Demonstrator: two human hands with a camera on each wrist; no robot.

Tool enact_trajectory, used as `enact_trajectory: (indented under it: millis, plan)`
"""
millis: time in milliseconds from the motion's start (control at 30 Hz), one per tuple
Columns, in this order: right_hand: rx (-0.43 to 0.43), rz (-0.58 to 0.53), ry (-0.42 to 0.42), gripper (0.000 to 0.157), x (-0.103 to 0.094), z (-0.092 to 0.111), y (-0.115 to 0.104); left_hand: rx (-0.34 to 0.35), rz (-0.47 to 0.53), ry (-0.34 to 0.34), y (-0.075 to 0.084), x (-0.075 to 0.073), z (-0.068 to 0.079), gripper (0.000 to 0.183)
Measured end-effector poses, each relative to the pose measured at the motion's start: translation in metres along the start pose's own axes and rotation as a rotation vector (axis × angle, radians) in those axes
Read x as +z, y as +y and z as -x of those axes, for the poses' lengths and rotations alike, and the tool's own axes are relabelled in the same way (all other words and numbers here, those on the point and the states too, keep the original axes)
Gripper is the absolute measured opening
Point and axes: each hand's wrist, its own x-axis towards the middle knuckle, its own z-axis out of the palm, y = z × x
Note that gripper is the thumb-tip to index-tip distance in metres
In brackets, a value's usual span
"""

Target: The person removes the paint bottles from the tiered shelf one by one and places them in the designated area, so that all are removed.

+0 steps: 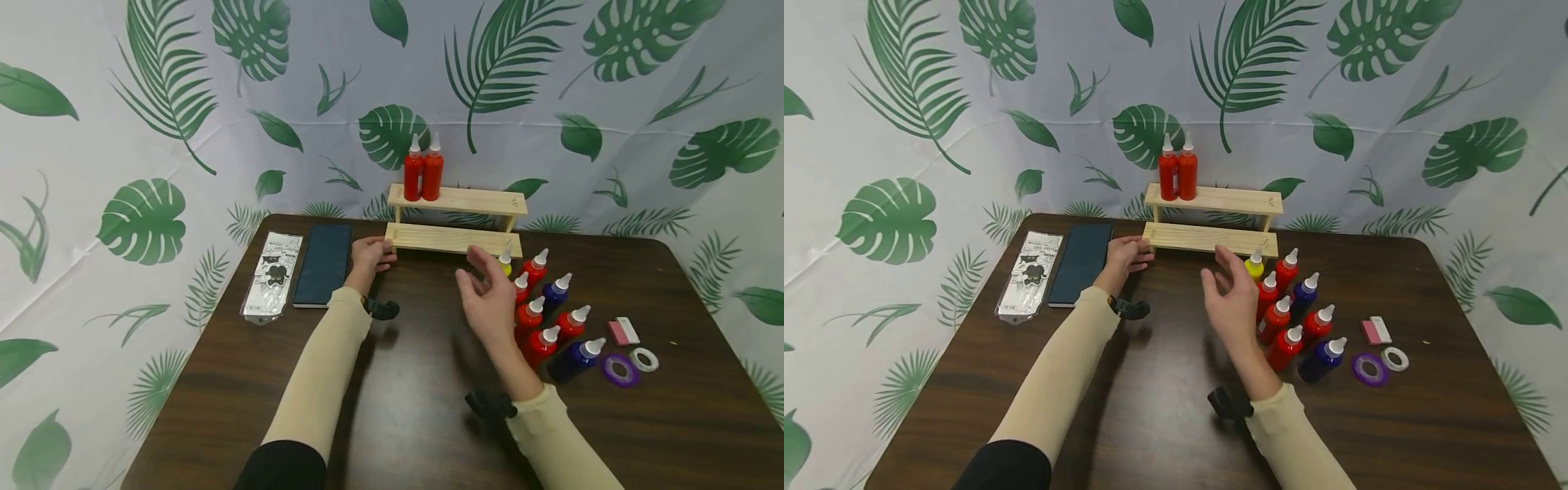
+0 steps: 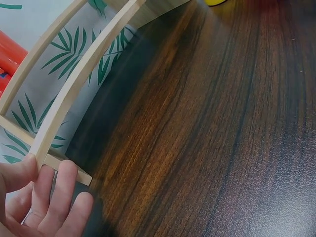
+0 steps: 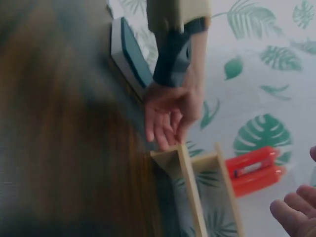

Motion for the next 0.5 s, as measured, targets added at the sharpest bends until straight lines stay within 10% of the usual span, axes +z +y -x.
enact_trajectory:
  millis: [167, 500]
  plan:
    - [0.091, -0.060, -0.034, 0.046, 0.036, -0.055, 0.040, 0.009, -0.016, 0.007, -0.001, -0.001, 0.000, 0.024]
    - [0.230, -0.100, 0.030, 0.051, 0.083, -0.155, 0.052, 0.008, -0.040, 0.034, -0.001, 0.000, -0.006, 0.023]
